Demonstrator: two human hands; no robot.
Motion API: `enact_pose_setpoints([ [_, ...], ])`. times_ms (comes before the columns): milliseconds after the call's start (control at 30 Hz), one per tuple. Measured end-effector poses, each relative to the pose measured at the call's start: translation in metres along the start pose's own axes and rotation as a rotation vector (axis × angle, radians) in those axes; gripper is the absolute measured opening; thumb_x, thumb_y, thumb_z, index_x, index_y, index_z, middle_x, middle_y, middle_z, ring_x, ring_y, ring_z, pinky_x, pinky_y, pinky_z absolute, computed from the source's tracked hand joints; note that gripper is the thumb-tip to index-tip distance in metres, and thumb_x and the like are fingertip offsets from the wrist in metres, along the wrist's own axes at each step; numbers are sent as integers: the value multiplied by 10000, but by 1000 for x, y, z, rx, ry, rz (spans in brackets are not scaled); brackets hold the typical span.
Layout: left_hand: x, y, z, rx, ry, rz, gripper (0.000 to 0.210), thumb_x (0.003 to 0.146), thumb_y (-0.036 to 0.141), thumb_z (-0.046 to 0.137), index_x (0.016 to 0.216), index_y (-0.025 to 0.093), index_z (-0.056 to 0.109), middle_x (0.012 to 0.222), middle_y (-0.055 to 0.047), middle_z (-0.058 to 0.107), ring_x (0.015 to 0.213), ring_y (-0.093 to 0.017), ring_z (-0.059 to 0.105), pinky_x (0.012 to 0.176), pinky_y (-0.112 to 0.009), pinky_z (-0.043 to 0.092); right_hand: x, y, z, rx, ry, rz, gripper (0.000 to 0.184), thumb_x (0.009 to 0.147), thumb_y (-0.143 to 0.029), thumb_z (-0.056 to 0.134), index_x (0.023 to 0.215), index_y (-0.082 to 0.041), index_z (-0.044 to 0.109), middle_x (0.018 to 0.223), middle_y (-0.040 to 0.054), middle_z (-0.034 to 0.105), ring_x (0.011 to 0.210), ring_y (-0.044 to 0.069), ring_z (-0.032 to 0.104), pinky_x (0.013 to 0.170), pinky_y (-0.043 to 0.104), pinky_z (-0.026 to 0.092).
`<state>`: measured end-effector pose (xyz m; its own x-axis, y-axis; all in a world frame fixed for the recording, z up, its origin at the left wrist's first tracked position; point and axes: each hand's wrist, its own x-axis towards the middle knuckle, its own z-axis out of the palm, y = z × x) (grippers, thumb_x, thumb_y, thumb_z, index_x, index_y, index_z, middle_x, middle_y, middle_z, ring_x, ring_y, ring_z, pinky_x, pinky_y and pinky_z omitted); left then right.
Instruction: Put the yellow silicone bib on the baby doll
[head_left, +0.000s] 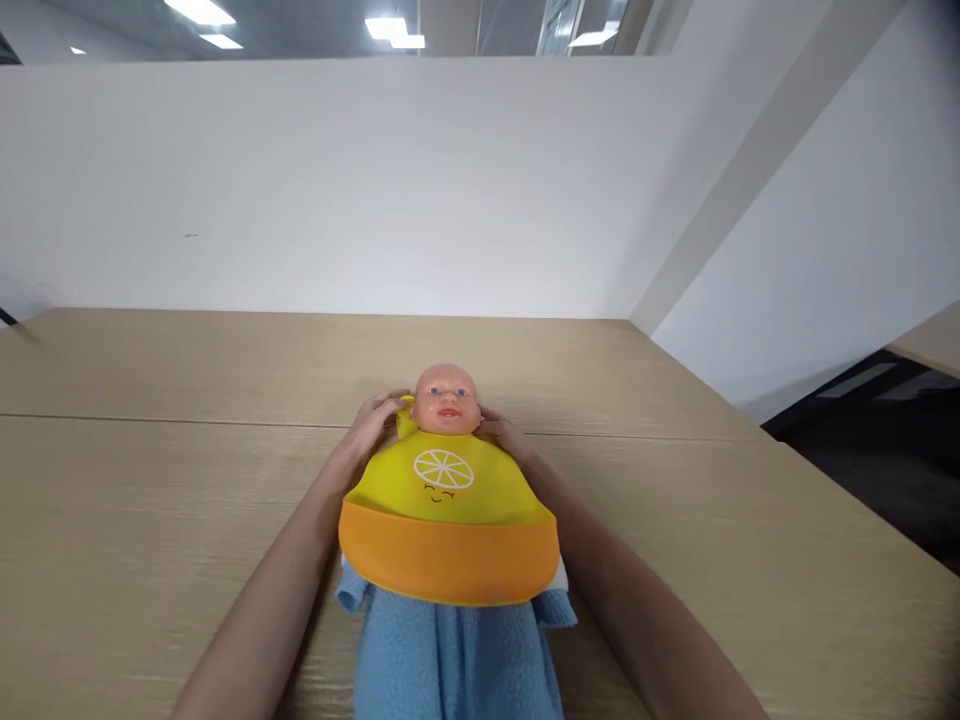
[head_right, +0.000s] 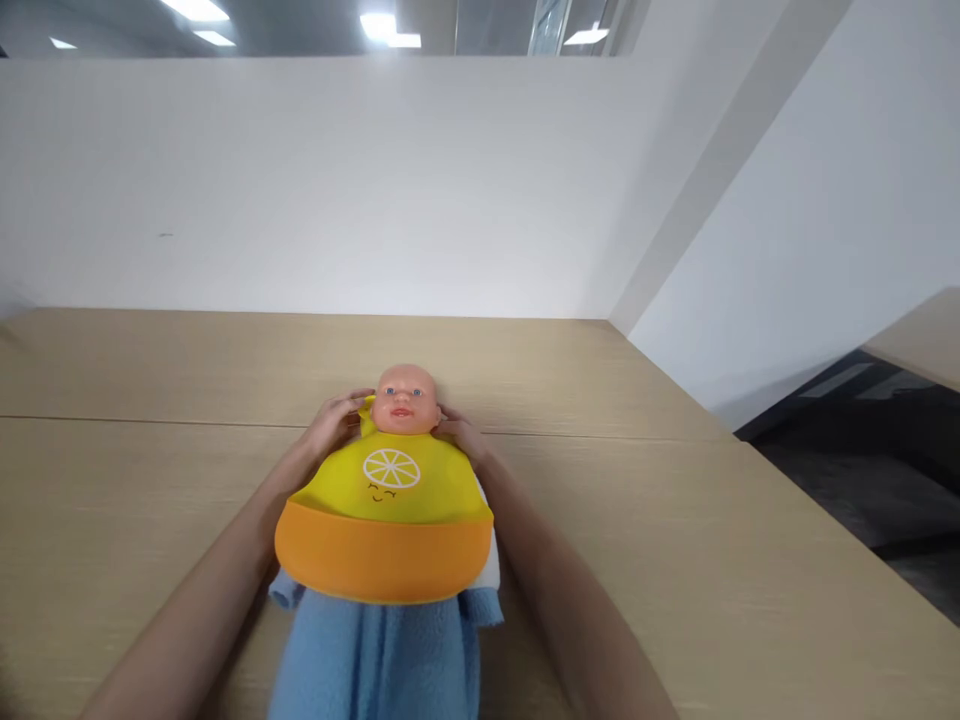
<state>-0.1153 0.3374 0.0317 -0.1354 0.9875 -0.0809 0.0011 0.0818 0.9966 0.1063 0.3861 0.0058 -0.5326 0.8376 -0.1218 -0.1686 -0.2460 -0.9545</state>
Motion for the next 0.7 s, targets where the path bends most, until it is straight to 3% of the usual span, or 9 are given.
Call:
enact_pose_setpoints([
  [167,4,0,-2,184,53,-11,385,679,230,597,1049,140,658,790,-57,673,612,-140,560,545,-242,403,-2,-5,4,64,-2,39,450,549,-154,591,984,-251,659,1000,22,700,904,252,633,787,368,468],
  [333,9,-6,-4,226,17,32,414,624,209,637,1031,141,663,935,-74,679,635,-136,564,533,-235,396,-6,-9,9,72,-8,32,404,552,-160,589,943,-218,671,1036,38,693,933,255,632,808,370,468],
  [533,2,-2,-3,164,-46,-34,201,639,275,658,773,125,664,534,16,530,425,-87,407,412,-212,261,-3,-5,6,67,12,19,403,539,-138,592,929,-193,678,1001,53,702,918,259,638,808,368,476],
  [700,-2,3,-3,140,-64,-71,235,651,362,687,657,135,625,465,40,452,381,-76,362,390,-210,214,-3,-5,6,62,22,43,431,540,-144,591,960,-196,671,989,52,707,895,264,643,782,369,492],
])
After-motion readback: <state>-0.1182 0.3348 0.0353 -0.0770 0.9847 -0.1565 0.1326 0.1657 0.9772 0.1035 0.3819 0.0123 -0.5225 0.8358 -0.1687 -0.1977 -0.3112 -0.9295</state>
